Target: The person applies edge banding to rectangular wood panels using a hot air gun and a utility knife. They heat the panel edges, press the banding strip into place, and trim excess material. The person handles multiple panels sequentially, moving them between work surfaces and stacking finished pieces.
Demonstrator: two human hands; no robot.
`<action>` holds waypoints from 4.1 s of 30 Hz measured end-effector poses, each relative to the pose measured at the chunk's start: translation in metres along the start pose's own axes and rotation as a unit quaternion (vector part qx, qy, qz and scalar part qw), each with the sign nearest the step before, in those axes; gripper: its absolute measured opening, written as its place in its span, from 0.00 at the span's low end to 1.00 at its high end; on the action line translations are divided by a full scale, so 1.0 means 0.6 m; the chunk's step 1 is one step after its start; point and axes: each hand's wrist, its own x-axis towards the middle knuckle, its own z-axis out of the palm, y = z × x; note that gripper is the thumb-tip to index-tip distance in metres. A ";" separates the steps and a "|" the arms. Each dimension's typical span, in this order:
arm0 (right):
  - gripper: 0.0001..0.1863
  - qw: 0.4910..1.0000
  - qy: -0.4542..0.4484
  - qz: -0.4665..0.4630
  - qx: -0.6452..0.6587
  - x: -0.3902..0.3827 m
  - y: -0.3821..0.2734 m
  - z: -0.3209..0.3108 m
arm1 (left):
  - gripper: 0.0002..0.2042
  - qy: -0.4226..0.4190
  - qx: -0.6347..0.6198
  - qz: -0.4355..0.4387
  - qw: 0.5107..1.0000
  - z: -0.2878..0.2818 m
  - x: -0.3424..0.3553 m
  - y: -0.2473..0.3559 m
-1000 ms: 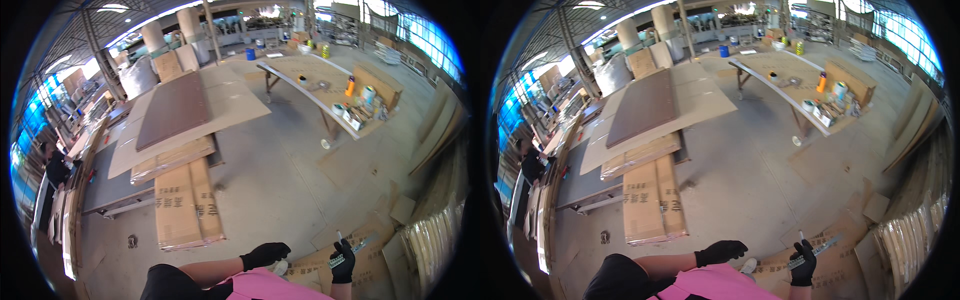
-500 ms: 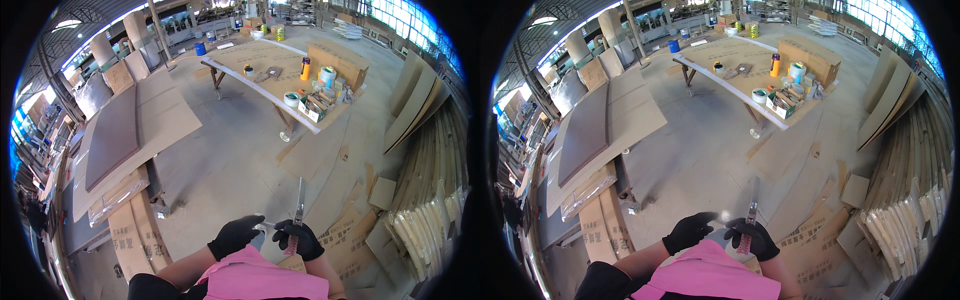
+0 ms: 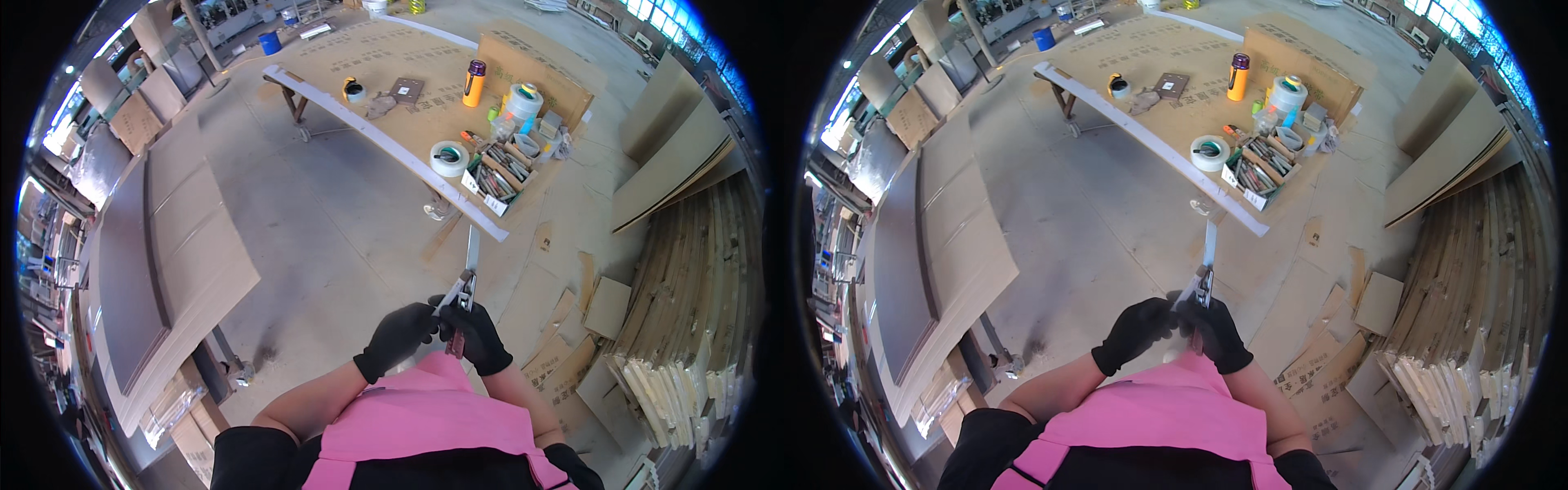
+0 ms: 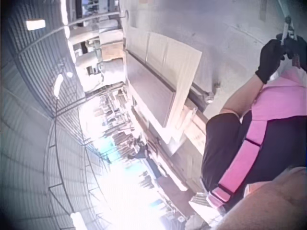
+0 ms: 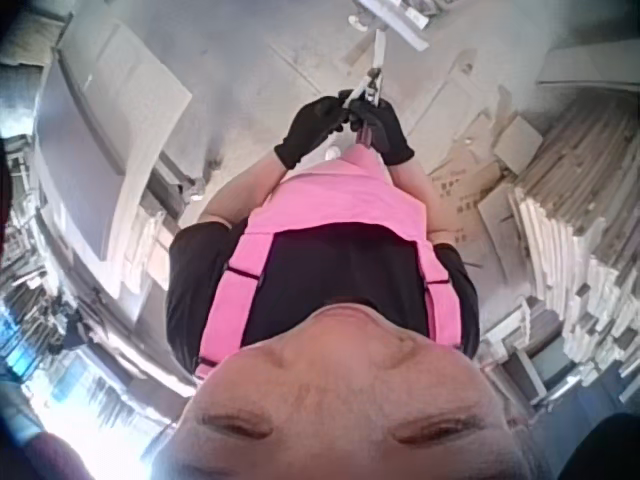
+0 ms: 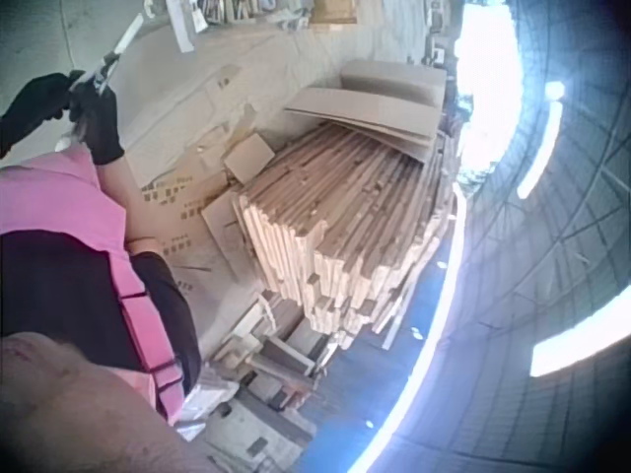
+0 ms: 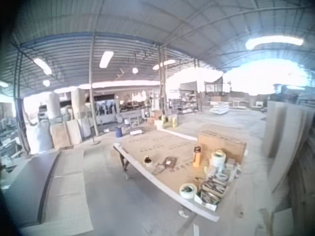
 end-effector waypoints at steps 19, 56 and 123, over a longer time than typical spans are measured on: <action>0.17 0.877 0.325 0.130 -0.329 0.899 -0.086 -0.410 | 0.14 0.252 -0.061 -0.200 0.945 -0.336 0.293 -0.053; 0.05 0.934 0.241 -0.101 -0.243 2.163 -0.161 0.148 | 0.14 0.408 0.203 -0.065 0.888 -1.715 0.795 -0.222; 0.12 0.698 -0.346 0.536 -0.326 3.853 0.805 2.528 | 0.17 0.705 -0.168 -0.350 0.594 -3.580 0.587 -0.845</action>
